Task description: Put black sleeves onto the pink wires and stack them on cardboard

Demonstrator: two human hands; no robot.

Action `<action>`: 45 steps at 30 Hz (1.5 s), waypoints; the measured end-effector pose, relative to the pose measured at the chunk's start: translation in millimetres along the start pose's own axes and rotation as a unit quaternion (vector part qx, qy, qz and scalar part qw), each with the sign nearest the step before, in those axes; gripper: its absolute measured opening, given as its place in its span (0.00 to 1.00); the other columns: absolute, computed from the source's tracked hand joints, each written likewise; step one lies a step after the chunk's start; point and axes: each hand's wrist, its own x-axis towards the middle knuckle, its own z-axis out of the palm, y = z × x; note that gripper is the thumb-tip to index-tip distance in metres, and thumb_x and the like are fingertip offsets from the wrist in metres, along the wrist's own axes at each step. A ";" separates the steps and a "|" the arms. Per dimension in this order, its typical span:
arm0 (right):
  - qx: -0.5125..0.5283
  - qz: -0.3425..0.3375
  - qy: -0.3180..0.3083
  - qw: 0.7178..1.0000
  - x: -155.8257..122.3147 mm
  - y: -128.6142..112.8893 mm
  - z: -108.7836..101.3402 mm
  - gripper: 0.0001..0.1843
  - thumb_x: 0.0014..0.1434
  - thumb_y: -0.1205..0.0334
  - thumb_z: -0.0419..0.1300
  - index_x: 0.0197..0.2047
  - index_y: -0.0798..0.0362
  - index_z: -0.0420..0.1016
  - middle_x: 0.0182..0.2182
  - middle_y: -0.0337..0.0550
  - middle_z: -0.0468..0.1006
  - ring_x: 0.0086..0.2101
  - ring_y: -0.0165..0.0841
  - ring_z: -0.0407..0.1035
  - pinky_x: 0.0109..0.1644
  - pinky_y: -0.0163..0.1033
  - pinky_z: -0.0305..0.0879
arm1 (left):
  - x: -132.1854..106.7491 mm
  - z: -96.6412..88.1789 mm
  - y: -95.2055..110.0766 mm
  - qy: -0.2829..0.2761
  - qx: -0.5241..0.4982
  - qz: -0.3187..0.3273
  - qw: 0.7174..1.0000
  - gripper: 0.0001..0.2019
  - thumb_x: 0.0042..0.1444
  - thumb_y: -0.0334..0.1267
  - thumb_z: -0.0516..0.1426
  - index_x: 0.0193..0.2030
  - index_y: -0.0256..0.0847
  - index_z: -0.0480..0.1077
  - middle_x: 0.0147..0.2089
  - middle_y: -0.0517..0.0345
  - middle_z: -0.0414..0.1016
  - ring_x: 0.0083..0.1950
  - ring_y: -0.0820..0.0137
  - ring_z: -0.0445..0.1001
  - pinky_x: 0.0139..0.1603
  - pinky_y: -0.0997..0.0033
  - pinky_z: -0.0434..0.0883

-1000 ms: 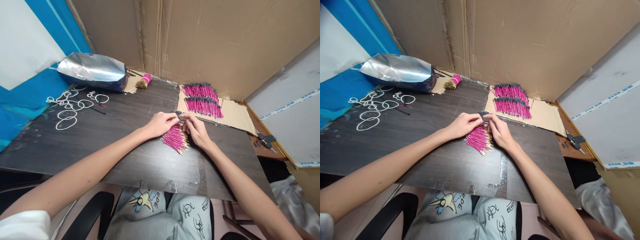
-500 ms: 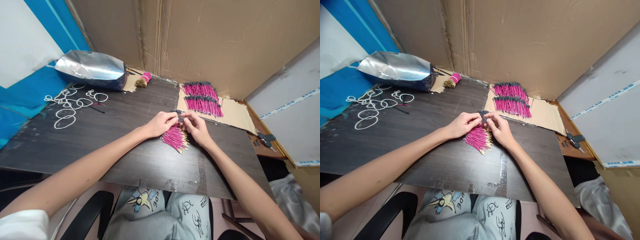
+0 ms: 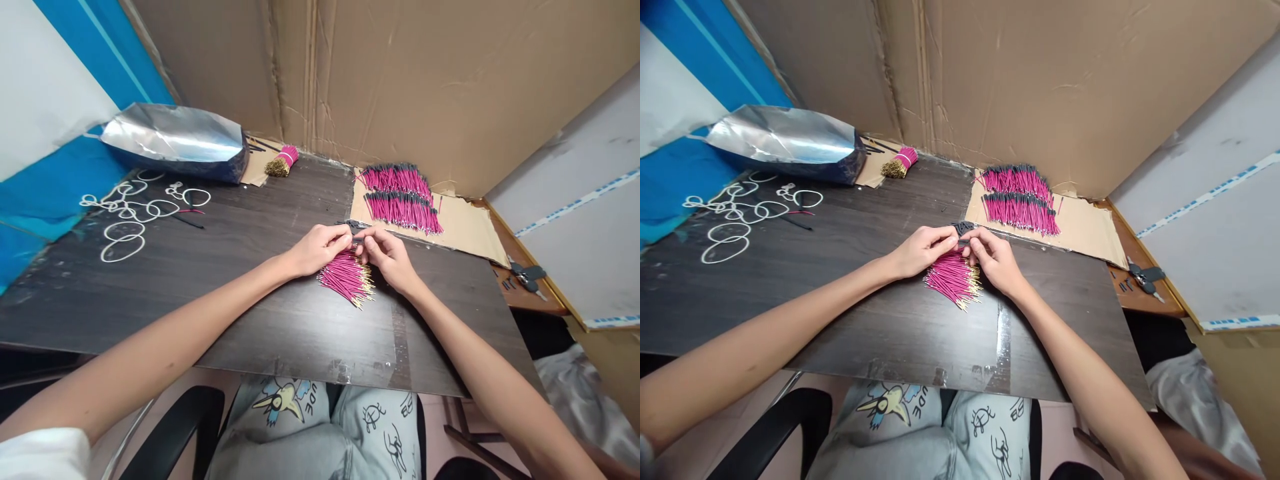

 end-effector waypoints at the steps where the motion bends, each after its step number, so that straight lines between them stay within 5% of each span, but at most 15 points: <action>1: -0.001 0.000 0.001 1.000 0.0 -0.1 0.3 0.19 0.69 0.43 0.58 0.49 0.50 0.74 0.33 0.39 0.76 0.29 0.29 0.69 0.37 0.37 0.68 | 0.0 -0.4 0.3 -0.001 -0.001 0.000 1.000 0.16 0.70 0.41 0.48 0.32 0.38 0.67 0.27 0.63 0.64 0.29 0.74 0.59 0.33 0.72 0.58; 11: -0.012 0.000 0.017 1.000 -0.1 -3.6 -4.3 0.16 0.66 0.46 0.62 0.44 0.51 0.75 0.30 0.38 0.76 0.28 0.29 0.70 0.34 0.36 0.67 | 0.1 2.7 -5.5 -0.011 0.032 0.019 0.999 0.12 0.67 0.36 0.51 0.32 0.38 0.69 0.26 0.64 0.64 0.28 0.74 0.60 0.33 0.71 0.58; 20: 0.048 -0.021 0.044 0.998 1.2 -10.4 5.8 0.15 0.66 0.47 0.62 0.43 0.51 0.74 0.28 0.37 0.74 0.24 0.28 0.66 0.26 0.34 0.57 | 2.5 0.8 -2.9 0.062 0.008 0.065 0.996 0.11 0.66 0.38 0.56 0.34 0.40 0.76 0.36 0.56 0.74 0.44 0.66 0.68 0.50 0.64 0.65; 29: -0.128 -0.054 0.037 0.990 -7.5 -23.8 30.1 0.16 0.68 0.51 0.58 0.33 0.53 0.75 0.25 0.36 0.69 0.26 0.30 0.59 0.32 0.36 0.56 | 1.3 6.2 11.1 0.101 -0.289 -0.076 0.949 0.14 0.58 0.47 0.65 0.32 0.37 0.79 0.32 0.56 0.76 0.35 0.70 0.70 0.39 0.70 0.66; 36: -0.145 -0.030 0.052 0.988 -7.4 -21.8 34.1 0.12 0.67 0.56 0.59 0.34 0.53 0.76 0.23 0.34 0.70 0.24 0.28 0.61 0.31 0.34 0.55 | 3.0 8.2 8.3 0.205 -0.310 -0.121 0.920 0.11 0.54 0.46 0.68 0.31 0.39 0.82 0.32 0.57 0.77 0.34 0.72 0.68 0.39 0.71 0.65; 45: -0.183 -0.037 0.109 0.976 -3.0 -19.7 27.6 0.15 0.69 0.56 0.56 0.36 0.53 0.80 0.25 0.36 0.74 0.25 0.29 0.65 0.32 0.35 0.57 | 4.3 7.9 1.8 0.266 -0.308 -0.136 0.903 0.15 0.52 0.50 0.69 0.38 0.39 0.84 0.31 0.57 0.76 0.31 0.73 0.65 0.34 0.70 0.63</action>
